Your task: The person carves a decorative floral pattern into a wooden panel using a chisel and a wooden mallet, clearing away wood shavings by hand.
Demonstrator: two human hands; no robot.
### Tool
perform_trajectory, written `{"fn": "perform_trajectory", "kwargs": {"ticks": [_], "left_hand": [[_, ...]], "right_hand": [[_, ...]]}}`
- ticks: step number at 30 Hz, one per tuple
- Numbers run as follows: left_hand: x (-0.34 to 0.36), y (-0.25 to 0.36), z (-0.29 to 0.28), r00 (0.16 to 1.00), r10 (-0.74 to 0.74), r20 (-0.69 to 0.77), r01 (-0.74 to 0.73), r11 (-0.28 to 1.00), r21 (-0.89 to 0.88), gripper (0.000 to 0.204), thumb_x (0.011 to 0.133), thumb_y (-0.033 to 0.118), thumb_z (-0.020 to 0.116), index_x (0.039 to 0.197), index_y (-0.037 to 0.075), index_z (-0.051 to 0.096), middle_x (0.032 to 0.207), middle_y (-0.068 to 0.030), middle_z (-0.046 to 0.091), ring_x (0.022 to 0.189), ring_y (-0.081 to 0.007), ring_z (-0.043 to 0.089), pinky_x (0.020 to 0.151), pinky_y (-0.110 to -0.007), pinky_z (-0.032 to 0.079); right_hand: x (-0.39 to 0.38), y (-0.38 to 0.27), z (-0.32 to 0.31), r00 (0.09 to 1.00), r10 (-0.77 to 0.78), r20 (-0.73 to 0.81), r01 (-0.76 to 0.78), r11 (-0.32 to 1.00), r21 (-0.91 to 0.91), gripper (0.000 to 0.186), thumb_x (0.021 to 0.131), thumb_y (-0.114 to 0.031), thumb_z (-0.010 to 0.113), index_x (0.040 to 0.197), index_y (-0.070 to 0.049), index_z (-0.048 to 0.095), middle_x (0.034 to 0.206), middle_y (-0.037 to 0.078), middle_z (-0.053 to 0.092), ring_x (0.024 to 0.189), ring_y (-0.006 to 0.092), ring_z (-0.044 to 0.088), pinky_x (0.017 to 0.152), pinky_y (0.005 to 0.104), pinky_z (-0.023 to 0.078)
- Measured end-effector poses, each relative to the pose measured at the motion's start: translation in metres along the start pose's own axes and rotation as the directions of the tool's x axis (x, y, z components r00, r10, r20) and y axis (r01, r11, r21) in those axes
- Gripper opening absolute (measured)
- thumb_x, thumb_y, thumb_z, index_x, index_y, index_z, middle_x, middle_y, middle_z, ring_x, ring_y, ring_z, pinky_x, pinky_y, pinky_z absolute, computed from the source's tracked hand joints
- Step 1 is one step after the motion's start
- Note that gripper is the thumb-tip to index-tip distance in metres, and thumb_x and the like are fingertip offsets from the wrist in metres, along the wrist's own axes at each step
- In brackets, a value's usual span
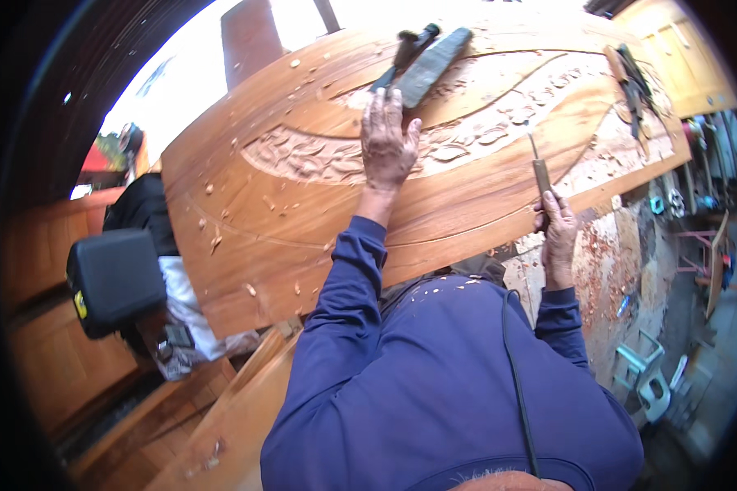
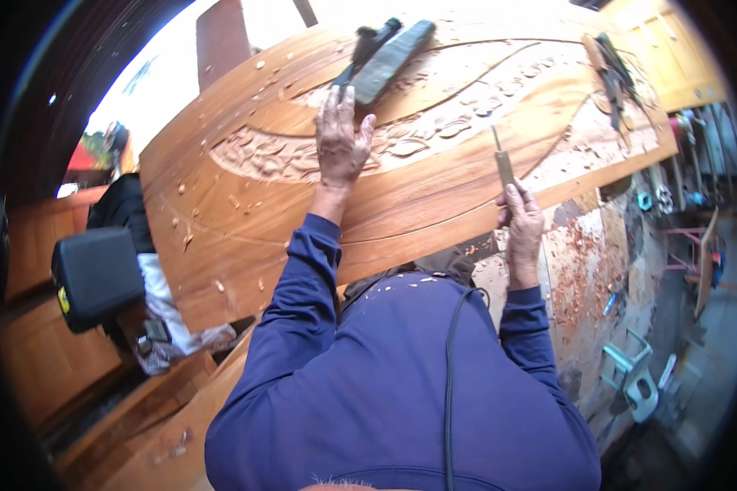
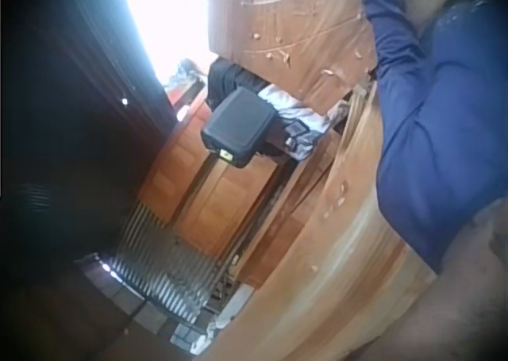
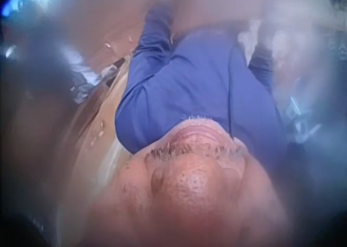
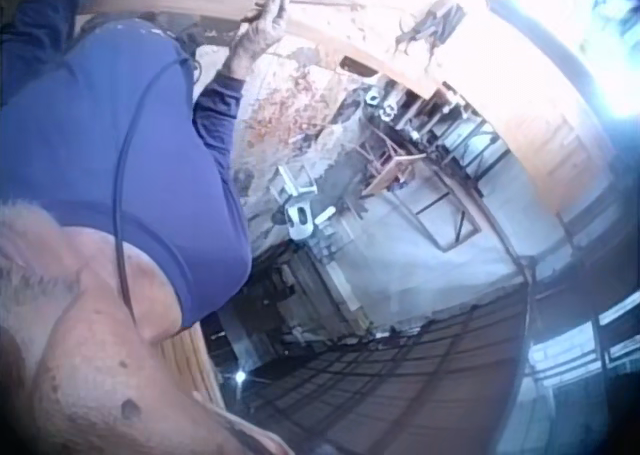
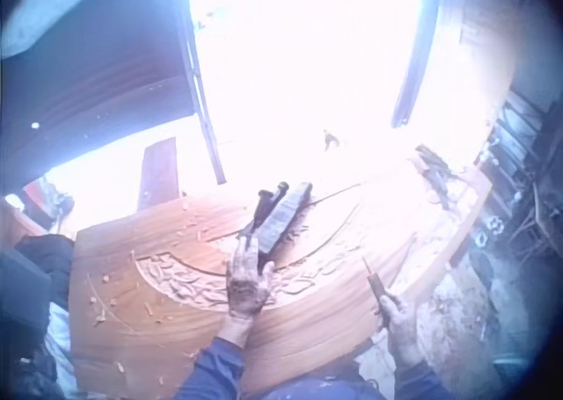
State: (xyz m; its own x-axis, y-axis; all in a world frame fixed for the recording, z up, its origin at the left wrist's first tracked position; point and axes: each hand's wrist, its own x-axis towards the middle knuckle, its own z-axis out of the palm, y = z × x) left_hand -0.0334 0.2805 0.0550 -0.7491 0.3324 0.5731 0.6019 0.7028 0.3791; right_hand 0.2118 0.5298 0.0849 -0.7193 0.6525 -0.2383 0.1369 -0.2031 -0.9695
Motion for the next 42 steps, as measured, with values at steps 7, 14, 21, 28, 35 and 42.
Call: {"fn": "perform_trajectory", "kwargs": {"ticks": [7,14,21,28,35,42], "left_hand": [[0.042,0.027,0.04,0.996,-0.049,0.079,0.048,0.999,0.009,0.068,0.08,0.022,0.082,0.142,0.01,0.059,0.12,-0.018,0.063,0.115,-0.0338,0.058,0.105,-0.047,0.044],[0.051,0.135,0.108,0.993,-0.078,0.091,0.102,0.947,-0.304,0.074,0.077,0.024,0.083,0.145,0.012,0.054,0.108,-0.019,0.062,0.108,-0.034,0.058,0.096,-0.047,0.049],[0.077,0.193,0.15,0.983,-0.051,0.175,0.112,0.927,-0.358,0.085,0.082,0.035,0.085,0.154,0.014,0.045,0.109,-0.0184,0.062,0.101,-0.0354,0.06,0.097,-0.048,0.049],[0.098,0.114,0.118,0.989,-0.098,-0.109,0.106,0.992,0.067,0.059,0.092,0.032,0.074,0.144,0.009,0.056,0.126,-0.0159,0.06,0.116,-0.0297,0.059,0.1,-0.042,0.051],[0.129,0.038,0.119,0.915,-0.297,-0.274,0.367,0.895,0.255,0.057,0.083,0.011,0.076,0.137,0.007,0.058,0.125,-0.0173,0.059,0.116,-0.0346,0.056,0.104,-0.046,0.044],[0.129,0.053,0.151,0.987,-0.017,-0.157,0.044,0.984,0.172,0.051,0.081,-0.005,0.066,0.131,0.01,0.065,0.106,-0.013,0.064,0.101,-0.0282,0.063,0.093,-0.043,0.052]], "right_hand": [[0.026,-0.022,-0.023,0.99,-0.126,-0.07,0.124,0.992,-0.034,0.043,0.098,-0.011,0.072,0.137,0.0,0.059,0.087,-0.003,0.061,0.068,0.0031,0.052,0.061,0.0199,0.045],[0.184,-0.047,-0.105,0.872,-0.469,-0.139,0.254,0.676,-0.692,0.034,0.098,-0.037,0.071,0.101,-0.003,0.07,0.076,0.014,0.069,0.067,0.0234,0.064,0.066,0.0382,0.051],[0.285,-0.042,-0.143,0.789,-0.613,0.024,0.324,0.382,-0.866,0.03,0.094,-0.032,0.076,0.104,-0.005,0.076,0.085,0.02,0.073,0.078,0.0387,0.071,0.069,0.0442,0.054],[0.296,-0.021,-0.146,0.692,-0.697,0.187,0.454,0.219,-0.863,0.041,0.093,-0.031,0.077,0.12,-0.001,0.072,0.104,0.021,0.073,0.097,0.0384,0.068,0.085,0.0455,0.054],[0.305,-0.024,-0.161,0.821,-0.562,-0.102,0.339,0.623,-0.705,0.061,0.097,-0.045,0.072,0.131,0.005,0.066,0.126,0.022,0.069,0.118,0.0325,0.065,0.101,0.0388,0.05],[0.308,-0.025,-0.16,0.827,-0.558,-0.069,0.369,0.63,-0.683,0.065,0.098,-0.044,0.072,0.137,0.006,0.061,0.128,0.022,0.068,0.118,0.0303,0.065,0.102,0.0377,0.05]]}}
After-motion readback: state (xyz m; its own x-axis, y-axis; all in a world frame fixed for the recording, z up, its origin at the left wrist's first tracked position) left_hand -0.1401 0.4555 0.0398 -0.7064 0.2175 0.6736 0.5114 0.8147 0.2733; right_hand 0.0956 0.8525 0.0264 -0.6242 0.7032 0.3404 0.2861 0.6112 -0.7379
